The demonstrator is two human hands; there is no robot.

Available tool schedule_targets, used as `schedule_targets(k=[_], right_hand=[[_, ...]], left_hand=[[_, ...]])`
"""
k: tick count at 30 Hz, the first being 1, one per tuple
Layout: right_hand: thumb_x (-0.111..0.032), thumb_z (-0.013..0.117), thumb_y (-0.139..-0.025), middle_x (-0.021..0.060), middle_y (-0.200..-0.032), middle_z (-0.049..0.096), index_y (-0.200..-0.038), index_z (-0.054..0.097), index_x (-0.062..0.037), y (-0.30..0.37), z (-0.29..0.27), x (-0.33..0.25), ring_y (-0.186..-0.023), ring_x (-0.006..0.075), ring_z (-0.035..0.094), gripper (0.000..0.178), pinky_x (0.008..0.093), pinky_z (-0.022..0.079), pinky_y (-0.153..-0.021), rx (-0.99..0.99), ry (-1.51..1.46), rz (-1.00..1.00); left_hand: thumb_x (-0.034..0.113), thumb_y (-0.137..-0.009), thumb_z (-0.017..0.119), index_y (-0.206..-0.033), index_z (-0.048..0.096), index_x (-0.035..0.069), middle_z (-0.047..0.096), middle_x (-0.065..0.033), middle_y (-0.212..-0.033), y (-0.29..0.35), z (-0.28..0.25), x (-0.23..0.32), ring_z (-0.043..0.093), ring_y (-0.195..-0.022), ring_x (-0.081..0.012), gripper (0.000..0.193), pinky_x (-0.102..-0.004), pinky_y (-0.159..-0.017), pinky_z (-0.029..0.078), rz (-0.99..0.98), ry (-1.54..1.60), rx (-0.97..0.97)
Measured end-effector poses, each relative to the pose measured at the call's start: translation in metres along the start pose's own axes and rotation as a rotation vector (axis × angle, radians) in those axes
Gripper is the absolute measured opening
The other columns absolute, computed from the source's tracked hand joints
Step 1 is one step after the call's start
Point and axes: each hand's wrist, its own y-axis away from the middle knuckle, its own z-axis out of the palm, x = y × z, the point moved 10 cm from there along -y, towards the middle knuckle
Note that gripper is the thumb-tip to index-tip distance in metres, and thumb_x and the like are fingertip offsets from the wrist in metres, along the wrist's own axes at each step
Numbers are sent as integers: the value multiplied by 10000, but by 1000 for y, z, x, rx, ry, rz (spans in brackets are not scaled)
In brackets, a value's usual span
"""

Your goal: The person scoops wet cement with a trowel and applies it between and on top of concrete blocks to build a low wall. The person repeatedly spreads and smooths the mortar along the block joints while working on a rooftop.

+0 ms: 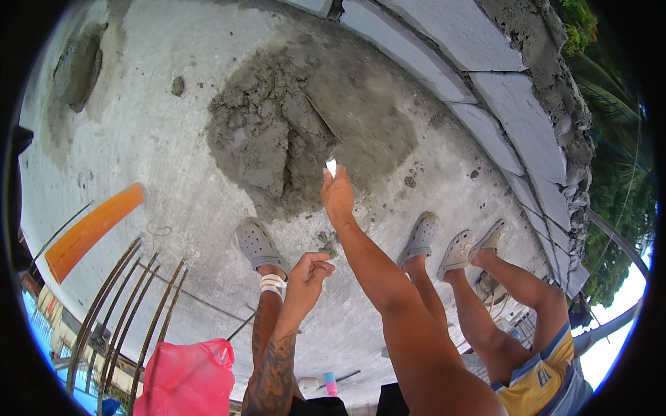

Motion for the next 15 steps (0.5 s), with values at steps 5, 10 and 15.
schedule_targets(k=[5, 10, 15], right_hand=[[-494, 490, -1008, 261, -921, 716, -1087, 702, 16, 59, -77, 97, -887, 401, 707, 559, 458, 530, -795, -195, -76, 469], [-589, 451, -1013, 14, -594, 476, -871, 610, -15, -35, 14, 37, -472, 135, 459, 612, 320, 381, -437, -454, -362, 353], [-560, 503, -1004, 5, -641, 489, -847, 586, -39, -78, 20, -26, -514, 118, 450, 551, 300, 364, -458, -506, -386, 277]], left_hand=[[16, -969, 570, -1172, 579, -6, 705, -123, -975, -1, -10, 10, 694, -945, -162, 205, -285, -819, 524, 27, 56, 16], [-5, -962, 574, -1160, 579, -4, 705, -120, -979, -2, -15, 11, 694, -943, -162, 199, -285, -813, 528, 73, 90, 11], [-9, -960, 571, -1157, 579, -13, 705, -121, -974, 2, -25, 2, 695, -932, -163, 197, -284, -811, 534, 81, 50, 52]])
